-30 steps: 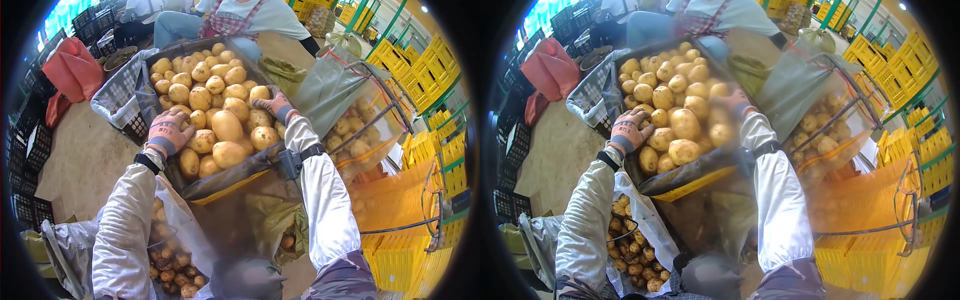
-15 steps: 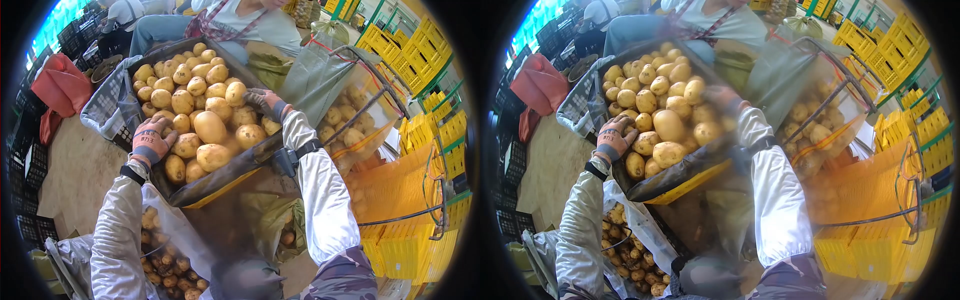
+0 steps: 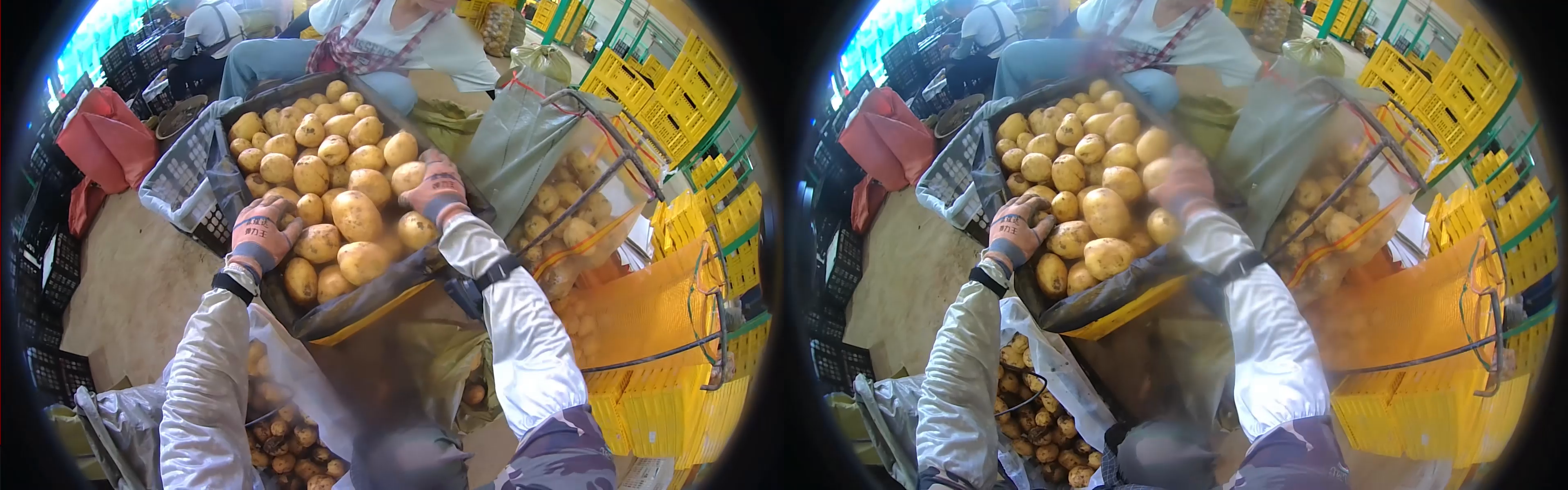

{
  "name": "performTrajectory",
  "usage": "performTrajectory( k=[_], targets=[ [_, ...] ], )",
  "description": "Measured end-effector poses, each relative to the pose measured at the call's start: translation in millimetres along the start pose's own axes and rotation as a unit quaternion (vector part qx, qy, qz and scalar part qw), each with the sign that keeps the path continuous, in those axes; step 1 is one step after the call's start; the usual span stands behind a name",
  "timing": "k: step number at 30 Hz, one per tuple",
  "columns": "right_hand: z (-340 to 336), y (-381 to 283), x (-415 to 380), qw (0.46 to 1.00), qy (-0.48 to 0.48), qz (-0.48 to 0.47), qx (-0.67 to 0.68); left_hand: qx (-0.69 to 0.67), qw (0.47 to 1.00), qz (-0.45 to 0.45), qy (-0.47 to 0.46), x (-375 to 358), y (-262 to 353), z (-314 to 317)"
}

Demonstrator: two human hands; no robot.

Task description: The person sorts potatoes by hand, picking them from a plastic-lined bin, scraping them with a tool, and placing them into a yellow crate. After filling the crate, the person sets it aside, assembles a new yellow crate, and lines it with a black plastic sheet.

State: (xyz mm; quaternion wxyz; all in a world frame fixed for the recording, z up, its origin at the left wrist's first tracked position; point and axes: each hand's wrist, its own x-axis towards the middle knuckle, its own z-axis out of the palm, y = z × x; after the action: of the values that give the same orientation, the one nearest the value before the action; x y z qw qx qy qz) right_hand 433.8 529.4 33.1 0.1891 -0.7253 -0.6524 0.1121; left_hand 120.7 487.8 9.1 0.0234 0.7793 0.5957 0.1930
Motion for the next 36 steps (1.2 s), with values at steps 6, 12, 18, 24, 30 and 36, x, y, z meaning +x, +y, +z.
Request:
performTrajectory(
  k=[6, 12, 18, 24, 30, 36],
  targets=[
    [-21, 24, -42, 0.714, 0.11, -0.032, 0.69, -0.01, 1.0, 0.013, 0.009, 6, -1, -6],
    [-21, 56, -171, 0.481, -0.03, 0.017, 0.876, -0.091, 0.994, 0.003, 0.058, -3, -3, -6],
    [-31, 30, -257, 0.921, 0.084, -0.135, 0.355, -0.241, 0.94, 0.233, 0.057, -91, 64, -47],
    [-79, -59, -302, 0.843, 0.046, -0.298, 0.445, -0.824, 0.555, 0.023, -0.109, -203, 142, -89],
    [-100, -78, -338, 0.836, -0.025, -0.368, 0.407, -0.866, 0.493, 0.021, -0.075, -256, 144, -130],
    [-91, -90, -369, 0.842, 0.075, -0.363, 0.392, -0.899, 0.428, -0.006, -0.095, -284, 161, -128]
  ],
)
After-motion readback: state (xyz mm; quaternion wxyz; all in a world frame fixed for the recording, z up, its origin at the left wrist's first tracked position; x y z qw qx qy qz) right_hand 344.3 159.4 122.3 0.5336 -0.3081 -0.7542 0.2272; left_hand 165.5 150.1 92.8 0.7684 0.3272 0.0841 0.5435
